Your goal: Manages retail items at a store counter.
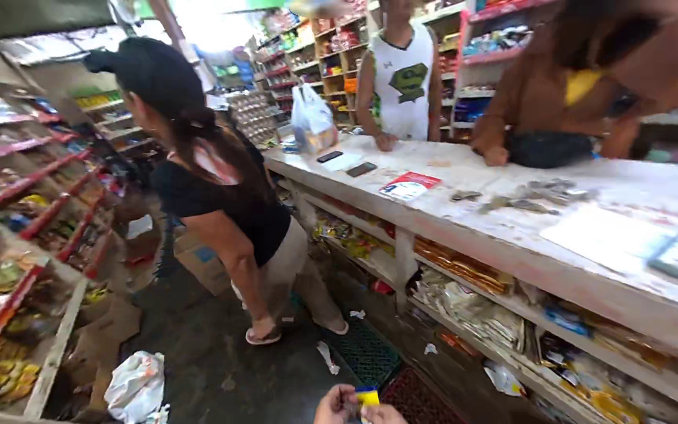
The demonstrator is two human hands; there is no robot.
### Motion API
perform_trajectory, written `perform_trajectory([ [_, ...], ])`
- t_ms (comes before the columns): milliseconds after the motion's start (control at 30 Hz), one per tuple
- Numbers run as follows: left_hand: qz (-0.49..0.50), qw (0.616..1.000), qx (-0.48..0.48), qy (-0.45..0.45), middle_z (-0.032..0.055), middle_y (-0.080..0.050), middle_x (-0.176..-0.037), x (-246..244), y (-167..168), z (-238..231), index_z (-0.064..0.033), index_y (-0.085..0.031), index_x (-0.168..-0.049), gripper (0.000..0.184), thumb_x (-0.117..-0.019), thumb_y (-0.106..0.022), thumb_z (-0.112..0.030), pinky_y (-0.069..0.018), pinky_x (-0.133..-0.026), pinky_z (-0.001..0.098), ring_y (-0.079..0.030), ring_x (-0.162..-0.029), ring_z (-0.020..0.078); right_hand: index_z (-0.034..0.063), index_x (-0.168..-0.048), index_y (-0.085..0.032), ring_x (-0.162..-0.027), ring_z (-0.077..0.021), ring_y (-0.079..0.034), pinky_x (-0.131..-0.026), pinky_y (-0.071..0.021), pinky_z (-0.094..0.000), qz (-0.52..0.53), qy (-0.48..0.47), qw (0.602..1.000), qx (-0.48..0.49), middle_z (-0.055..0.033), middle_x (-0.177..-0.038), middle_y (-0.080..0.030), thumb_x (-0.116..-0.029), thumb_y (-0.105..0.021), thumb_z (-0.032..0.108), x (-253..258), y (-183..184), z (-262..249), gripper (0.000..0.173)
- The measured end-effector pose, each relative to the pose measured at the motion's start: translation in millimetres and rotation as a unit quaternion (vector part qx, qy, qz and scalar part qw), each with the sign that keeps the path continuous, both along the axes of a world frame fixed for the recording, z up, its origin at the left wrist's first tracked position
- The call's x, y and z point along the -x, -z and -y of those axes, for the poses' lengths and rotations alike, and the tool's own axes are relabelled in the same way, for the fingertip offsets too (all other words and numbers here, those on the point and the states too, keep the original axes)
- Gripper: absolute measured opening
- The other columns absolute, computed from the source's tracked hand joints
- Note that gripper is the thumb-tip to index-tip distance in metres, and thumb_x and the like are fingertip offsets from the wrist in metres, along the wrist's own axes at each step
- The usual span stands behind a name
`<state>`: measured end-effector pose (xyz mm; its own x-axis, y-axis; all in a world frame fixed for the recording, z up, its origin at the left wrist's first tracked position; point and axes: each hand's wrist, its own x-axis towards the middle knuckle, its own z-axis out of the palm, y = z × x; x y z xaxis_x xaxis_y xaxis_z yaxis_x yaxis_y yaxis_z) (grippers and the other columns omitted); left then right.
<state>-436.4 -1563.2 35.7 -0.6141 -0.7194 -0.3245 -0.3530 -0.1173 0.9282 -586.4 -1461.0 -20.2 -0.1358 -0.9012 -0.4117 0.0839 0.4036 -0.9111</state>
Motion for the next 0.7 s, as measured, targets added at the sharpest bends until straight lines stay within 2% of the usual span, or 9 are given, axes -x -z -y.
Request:
perform_trajectory([
  [67, -0.058, 0.996, 0.041, -0.061, 0.0152, -0.071, -0.114, -18.9, -5.7, 34.1, 0.0060, -0.057, -0.132, 0.041, -0.0910, -0.063, 0.005, -0.0569, -0.094, 0.0383, -0.069, -0.103, 0.0201, -0.0027, -0.109, -0.074, -0.096, -0.0202, -0.069, -0.093, -0.0553, -0.0446, -0.021, 0.066, 0.997, 0.037, -0.0143, -0.101, -0.074, -0.1027, -0.062, 0.026, -20.5, -25.5, 51.1, 0.031],
  [167, -0.134, 0.981, 0.078, -0.117, 0.0167, -0.069, -0.124, -33.4, -22.8, 85.4, 0.0071, -0.049, -0.140, 0.050, -0.0915, -0.058, 0.006, -0.0563, -0.096, 0.0355, -0.068, -0.110, 0.0191, -0.0012, -0.114, -0.073, -0.109, -0.0219, -0.069, -0.101, -0.0539, -0.0430, -0.106, 0.042, 0.991, 0.073, -0.0160, -0.114, -0.072, -0.0976, -0.069, 0.022, -33.5, -67.5, 118.6, 0.029],
  [233, -0.192, 0.967, 0.095, -0.137, 0.0185, -0.067, -0.125, -34.6, -31.4, 112.4, 0.0101, -0.043, -0.143, 0.054, -0.0909, -0.057, 0.008, -0.0562, -0.096, 0.0345, -0.067, -0.112, 0.0196, -0.0004, -0.116, -0.074, -0.115, -0.0235, -0.066, -0.104, -0.0517, -0.0419, -0.145, 0.022, 0.986, 0.084, -0.0185, -0.121, -0.069, -0.0947, -0.073, 0.021, -37.9, -90.2, 152.9, 0.030],
  [300, -0.242, 0.953, 0.102, -0.151, 0.0184, -0.067, -0.125, -28.9, -37.3, 137.5, 0.0119, -0.037, -0.146, 0.059, -0.0912, -0.056, 0.009, -0.0572, -0.096, 0.0337, -0.068, -0.111, 0.0197, 0.0006, -0.112, -0.076, -0.113, -0.0226, -0.066, -0.102, -0.0517, -0.0396, -0.162, 0.030, 0.980, 0.108, -0.0188, -0.118, -0.070, -0.0927, -0.075, 0.020, -37.2, -104.5, 182.8, 0.028],
  [367, -0.275, 0.942, 0.104, -0.163, 0.0186, -0.067, -0.124, -16.9, -42.0, 163.1, 0.0124, -0.031, -0.149, 0.063, -0.0910, -0.055, 0.010, -0.0576, -0.096, 0.0334, -0.069, -0.111, 0.0201, 0.0017, -0.106, -0.077, -0.107, -0.0169, -0.067, -0.098, -0.0532, -0.0345, -0.155, 0.041, 0.979, 0.126, -0.0148, -0.112, -0.071, -0.0913, -0.076, 0.019, -27.9, -113.5, 213.4, 0.023],
  [500, -0.280, 0.932, 0.155, -0.169, 0.0184, -0.067, -0.128, 13.9, -40.5, 217.4, 0.0142, -0.030, -0.149, 0.062, -0.0927, -0.055, 0.009, -0.0555, -0.101, 0.0325, -0.067, -0.116, 0.0193, 0.0000, -0.098, -0.075, -0.096, -0.0102, -0.067, -0.089, -0.0551, -0.0305, -0.119, 0.019, 0.981, 0.155, -0.0093, -0.101, -0.072, -0.0874, -0.078, 0.015, 7.6, -111.9, 280.5, 0.019],
  [567, -0.263, 0.930, 0.198, -0.162, 0.0204, -0.064, -0.134, 35.5, -43.3, 249.2, 0.0149, -0.031, -0.149, 0.062, -0.0934, -0.056, 0.005, -0.0542, -0.103, 0.0327, -0.065, -0.122, 0.0195, -0.0019, -0.096, -0.072, -0.095, -0.0117, -0.065, -0.088, -0.0545, -0.0319, -0.106, -0.003, 0.979, 0.171, -0.0103, -0.100, -0.070, -0.0872, -0.076, 0.014, 35.5, -118.9, 321.6, 0.019],
  [633, -0.254, 0.924, 0.236, -0.160, 0.0236, -0.053, -0.145, 61.2, -53.3, 282.3, 0.0145, -0.030, -0.150, 0.065, -0.0928, -0.058, -0.002, -0.0518, -0.106, 0.0312, -0.059, -0.130, 0.0188, -0.0021, -0.096, -0.071, -0.093, -0.0108, -0.065, -0.086, -0.0544, -0.0313, -0.093, 0.015, 0.975, 0.199, -0.0091, -0.099, -0.070, -0.0880, -0.075, 0.013, 76.2, -141.8, 372.9, 0.017],
  [700, -0.247, 0.922, 0.251, -0.160, 0.0228, -0.045, -0.153, 82.6, -68.1, 315.5, 0.0137, -0.030, -0.149, 0.068, -0.0920, -0.061, -0.006, -0.0485, -0.109, 0.0292, -0.053, -0.136, 0.0155, -0.0036, -0.102, -0.071, -0.095, -0.0120, -0.067, -0.088, -0.0561, -0.0319, -0.105, 0.078, 0.966, 0.221, -0.0104, -0.102, -0.071, -0.0914, -0.074, 0.014, 135.1, -188.8, 429.2, 0.021],
])
